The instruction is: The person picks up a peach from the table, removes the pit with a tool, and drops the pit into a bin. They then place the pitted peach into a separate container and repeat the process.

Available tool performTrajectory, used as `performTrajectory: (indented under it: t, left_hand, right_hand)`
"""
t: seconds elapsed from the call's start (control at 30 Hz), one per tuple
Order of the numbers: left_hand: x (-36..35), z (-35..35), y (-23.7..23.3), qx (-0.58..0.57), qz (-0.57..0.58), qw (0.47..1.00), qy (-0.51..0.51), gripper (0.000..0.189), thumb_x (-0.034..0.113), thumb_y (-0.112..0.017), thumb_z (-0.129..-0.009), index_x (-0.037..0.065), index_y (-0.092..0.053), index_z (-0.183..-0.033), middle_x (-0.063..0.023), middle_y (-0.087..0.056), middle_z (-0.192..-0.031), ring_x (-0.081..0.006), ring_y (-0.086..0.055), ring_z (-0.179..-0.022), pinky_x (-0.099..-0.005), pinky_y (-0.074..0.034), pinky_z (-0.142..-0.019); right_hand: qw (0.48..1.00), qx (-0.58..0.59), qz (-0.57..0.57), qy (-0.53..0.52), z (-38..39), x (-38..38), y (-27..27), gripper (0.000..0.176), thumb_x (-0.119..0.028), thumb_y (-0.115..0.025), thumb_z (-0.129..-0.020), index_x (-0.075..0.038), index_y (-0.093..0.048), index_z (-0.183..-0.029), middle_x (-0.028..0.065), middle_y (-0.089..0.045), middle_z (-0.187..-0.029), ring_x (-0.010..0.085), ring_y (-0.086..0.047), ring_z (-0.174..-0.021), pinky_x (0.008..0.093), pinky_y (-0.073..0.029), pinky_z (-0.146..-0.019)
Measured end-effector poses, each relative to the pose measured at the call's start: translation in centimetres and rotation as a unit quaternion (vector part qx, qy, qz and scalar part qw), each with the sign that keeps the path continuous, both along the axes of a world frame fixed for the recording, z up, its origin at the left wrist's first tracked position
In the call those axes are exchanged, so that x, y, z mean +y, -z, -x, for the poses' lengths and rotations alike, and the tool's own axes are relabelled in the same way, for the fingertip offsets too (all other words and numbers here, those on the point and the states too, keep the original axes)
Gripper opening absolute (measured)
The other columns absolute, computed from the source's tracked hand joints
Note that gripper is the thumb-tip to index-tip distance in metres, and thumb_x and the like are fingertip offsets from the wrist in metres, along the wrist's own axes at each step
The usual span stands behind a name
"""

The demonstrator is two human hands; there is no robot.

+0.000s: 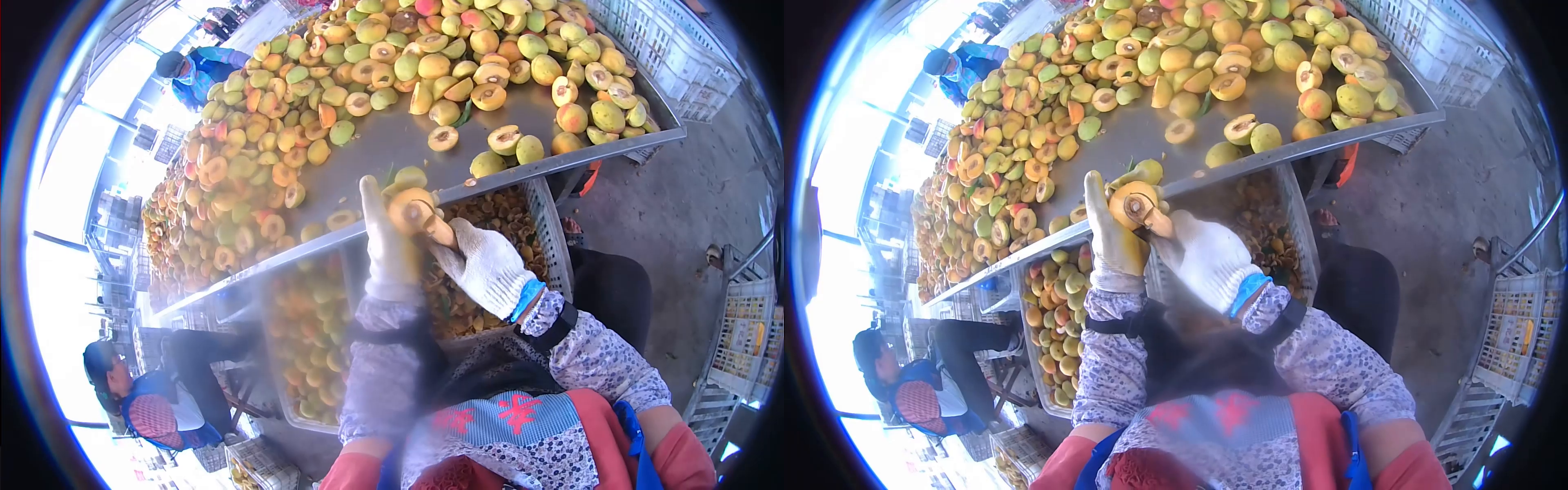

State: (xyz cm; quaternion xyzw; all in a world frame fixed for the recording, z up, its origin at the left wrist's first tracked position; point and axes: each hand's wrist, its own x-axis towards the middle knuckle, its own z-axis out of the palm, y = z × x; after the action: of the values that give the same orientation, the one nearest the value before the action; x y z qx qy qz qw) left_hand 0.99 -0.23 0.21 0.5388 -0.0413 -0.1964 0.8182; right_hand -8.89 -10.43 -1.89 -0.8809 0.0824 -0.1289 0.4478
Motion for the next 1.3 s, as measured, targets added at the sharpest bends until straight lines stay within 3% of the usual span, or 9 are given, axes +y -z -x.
performTrajectory:
  t: [0.1, 0.2, 0.33, 0.77, 0.8, 0.87, 1.03, 1.1, 1.3]
  left_hand:
    - [0.2, 0.0, -0.5, 0.065, 0.039, 0.997, 0.03, 0.061, 0.058, -0.041, -0.098, 0.001, -0.063, -0.1, -0.0144, -0.065, -0.086, -0.0251, -0.065, -0.074, -0.0356, -0.056, -0.066]
    - [-0.8, 1.4, -1.6, 0.088, 0.068, 0.992, -0.057, 0.057, 0.055, -0.041, -0.099, 0.002, -0.063, -0.098, -0.0138, -0.066, -0.087, -0.0259, -0.066, -0.074, -0.0364, -0.057, -0.067]
    - [-0.4, 1.7, -1.6, 0.098, 0.059, 0.992, -0.043, 0.054, 0.053, -0.041, -0.099, 0.004, -0.062, -0.095, -0.0122, -0.066, -0.087, -0.026, -0.067, -0.075, -0.0372, -0.058, -0.067]
    - [-0.7, 3.0, -1.0, 0.043, -0.025, 0.996, -0.073, 0.05, 0.048, -0.039, -0.102, 0.005, -0.061, -0.091, -0.0091, -0.063, -0.083, -0.0197, -0.064, -0.069, -0.0321, -0.056, -0.062]
    - [-0.5, 3.0, -1.2, 0.055, -0.036, 0.996, -0.057, 0.05, 0.048, -0.039, -0.102, 0.005, -0.061, -0.091, -0.009, -0.063, -0.084, -0.0195, -0.064, -0.07, -0.0319, -0.056, -0.062]
    - [0.2, 2.4, -1.0, 0.042, -0.06, 0.997, -0.023, 0.049, 0.047, -0.04, -0.102, 0.005, -0.061, -0.091, -0.0091, -0.063, -0.084, -0.0194, -0.064, -0.07, -0.0316, -0.055, -0.062]
    - [-0.3, 3.1, -1.0, 0.054, -0.052, 0.997, -0.032, 0.046, 0.045, -0.042, -0.102, 0.006, -0.062, -0.092, -0.0086, -0.063, -0.085, -0.0206, -0.064, -0.074, -0.0324, -0.056, -0.065]
    - [-0.6, 3.3, -1.0, 0.103, 0.046, 0.99, -0.087, 0.042, 0.044, -0.043, -0.102, 0.007, -0.061, -0.095, -0.0083, -0.064, -0.09, -0.0222, -0.065, -0.077, -0.0344, -0.057, -0.07]
    - [-0.8, 3.4, -0.1, 0.082, 0.079, 0.989, -0.092, 0.04, 0.043, -0.043, -0.102, 0.007, -0.059, -0.1, -0.0087, -0.064, -0.097, -0.0233, -0.065, -0.083, -0.0357, -0.057, -0.073]
  right_hand:
    - [0.999, 0.033, -0.005, 0.005, -0.1, 0.4, 0.1, 0.029, -0.033, -0.058, -0.093, -0.004, -0.057, -0.093, 0.0226, -0.064, -0.075, 0.0449, -0.062, -0.075, 0.0525, -0.049, -0.066]
    - [0.999, 0.047, -0.006, -0.009, 0.0, 0.4, 0.2, 0.028, -0.032, -0.057, -0.093, -0.004, -0.057, -0.09, 0.0223, -0.064, -0.076, 0.0444, -0.062, -0.075, 0.0522, -0.049, -0.066]
    - [0.993, 0.113, 0.02, -0.012, -0.1, 0.3, -0.2, 0.028, -0.032, -0.056, -0.093, -0.004, -0.058, -0.09, 0.0224, -0.064, -0.076, 0.0438, -0.063, -0.076, 0.0517, -0.05, -0.067]
    - [0.931, 0.097, -0.346, -0.059, 1.1, 2.0, 0.4, 0.026, -0.026, -0.057, -0.095, 0.0, -0.063, -0.096, 0.0223, -0.068, -0.085, 0.04, -0.067, -0.085, 0.0426, -0.052, -0.072]
    - [0.931, 0.097, -0.346, -0.059, 1.2, 1.8, 0.3, 0.026, -0.026, -0.057, -0.095, 0.0, -0.063, -0.096, 0.0223, -0.068, -0.085, 0.04, -0.067, -0.085, 0.0426, -0.052, -0.072]
    - [0.979, 0.147, -0.135, -0.046, 1.3, 0.9, 0.1, 0.027, -0.026, -0.058, -0.095, 0.0, -0.064, -0.098, 0.0216, -0.068, -0.084, 0.0384, -0.067, -0.085, 0.0408, -0.052, -0.073]
    - [0.959, 0.068, -0.274, -0.037, 1.5, 2.3, 1.7, 0.029, -0.027, -0.057, -0.096, 0.001, -0.062, -0.096, 0.0257, -0.067, -0.087, 0.0438, -0.065, -0.088, 0.0432, -0.052, -0.074]
    - [0.965, 0.079, -0.25, -0.028, 1.7, 2.1, 0.6, 0.03, -0.028, -0.056, -0.096, 0.001, -0.062, -0.096, 0.0265, -0.066, -0.087, 0.045, -0.064, -0.088, 0.0444, -0.051, -0.074]
    - [0.978, 0.093, -0.187, 0.003, 1.4, 2.2, 0.7, 0.033, -0.031, -0.055, -0.096, 0.001, -0.061, -0.098, 0.0275, -0.066, -0.089, 0.0469, -0.063, -0.089, 0.0483, -0.05, -0.076]
